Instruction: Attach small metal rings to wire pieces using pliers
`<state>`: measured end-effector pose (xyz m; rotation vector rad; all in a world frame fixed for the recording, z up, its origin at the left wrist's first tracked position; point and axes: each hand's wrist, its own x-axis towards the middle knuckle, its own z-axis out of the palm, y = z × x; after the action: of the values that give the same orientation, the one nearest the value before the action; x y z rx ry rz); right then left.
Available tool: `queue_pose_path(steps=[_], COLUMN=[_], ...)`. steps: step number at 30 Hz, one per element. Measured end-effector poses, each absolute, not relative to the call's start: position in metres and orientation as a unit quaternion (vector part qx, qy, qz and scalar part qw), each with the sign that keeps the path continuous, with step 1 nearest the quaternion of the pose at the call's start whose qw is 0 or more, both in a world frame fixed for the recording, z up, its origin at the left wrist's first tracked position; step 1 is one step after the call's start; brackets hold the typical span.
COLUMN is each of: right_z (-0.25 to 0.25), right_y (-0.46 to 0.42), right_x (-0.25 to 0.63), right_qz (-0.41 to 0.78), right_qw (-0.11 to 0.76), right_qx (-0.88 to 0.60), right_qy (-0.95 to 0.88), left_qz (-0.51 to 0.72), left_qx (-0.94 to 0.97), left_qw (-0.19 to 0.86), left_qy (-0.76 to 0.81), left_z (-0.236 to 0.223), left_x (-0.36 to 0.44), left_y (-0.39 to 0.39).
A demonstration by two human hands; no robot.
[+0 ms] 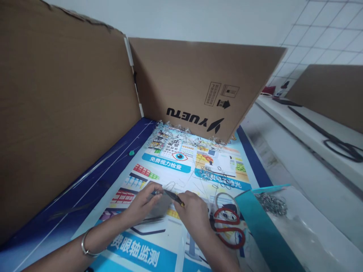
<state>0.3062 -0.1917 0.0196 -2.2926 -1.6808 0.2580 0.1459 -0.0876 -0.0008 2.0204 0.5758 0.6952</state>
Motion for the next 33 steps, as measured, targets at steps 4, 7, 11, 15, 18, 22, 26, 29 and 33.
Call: queue_pose_path(steps=[4,7,11,15,18,22,26,29,33], right_z=[0.021,0.022,0.022,0.021,0.021,0.020,0.019,0.018,0.016], right_y=[-0.192,-0.192,-0.192,-0.192,-0.193,-0.193,-0.192,-0.192,-0.191], right_x=[0.305,0.303,0.302,0.301,0.301,0.302,0.304,0.308,0.314], right_qz=[0.090,0.096,0.107,0.106,0.112,0.128,0.136,0.148,0.180], right_qw=[0.132,0.124,0.115,0.111,0.110,0.112,0.131,0.147,0.180], right_qx=[-0.794,-0.794,-0.796,-0.799,-0.799,-0.799,-0.791,-0.780,-0.745], right_qy=[-0.587,-0.588,-0.585,-0.582,-0.580,-0.577,-0.582,-0.590,-0.617], left_qz=[0.271,0.270,0.271,0.278,0.284,0.288,0.282,0.278,0.270], left_qx=[0.829,0.830,0.826,0.829,0.831,0.828,0.822,0.815,0.793], left_qw=[0.432,0.433,0.440,0.434,0.430,0.439,0.460,0.478,0.518], left_qy=[0.229,0.224,0.226,0.216,0.208,0.196,0.182,0.175,0.170], left_z=[-0.001,-0.002,-0.003,-0.003,-0.003,-0.005,-0.006,-0.006,-0.008], left_x=[0.147,0.149,0.150,0.150,0.150,0.149,0.147,0.147,0.146], left_y=[-0.087,-0.086,-0.085,-0.085,-0.085,-0.084,-0.083,-0.083,-0.081])
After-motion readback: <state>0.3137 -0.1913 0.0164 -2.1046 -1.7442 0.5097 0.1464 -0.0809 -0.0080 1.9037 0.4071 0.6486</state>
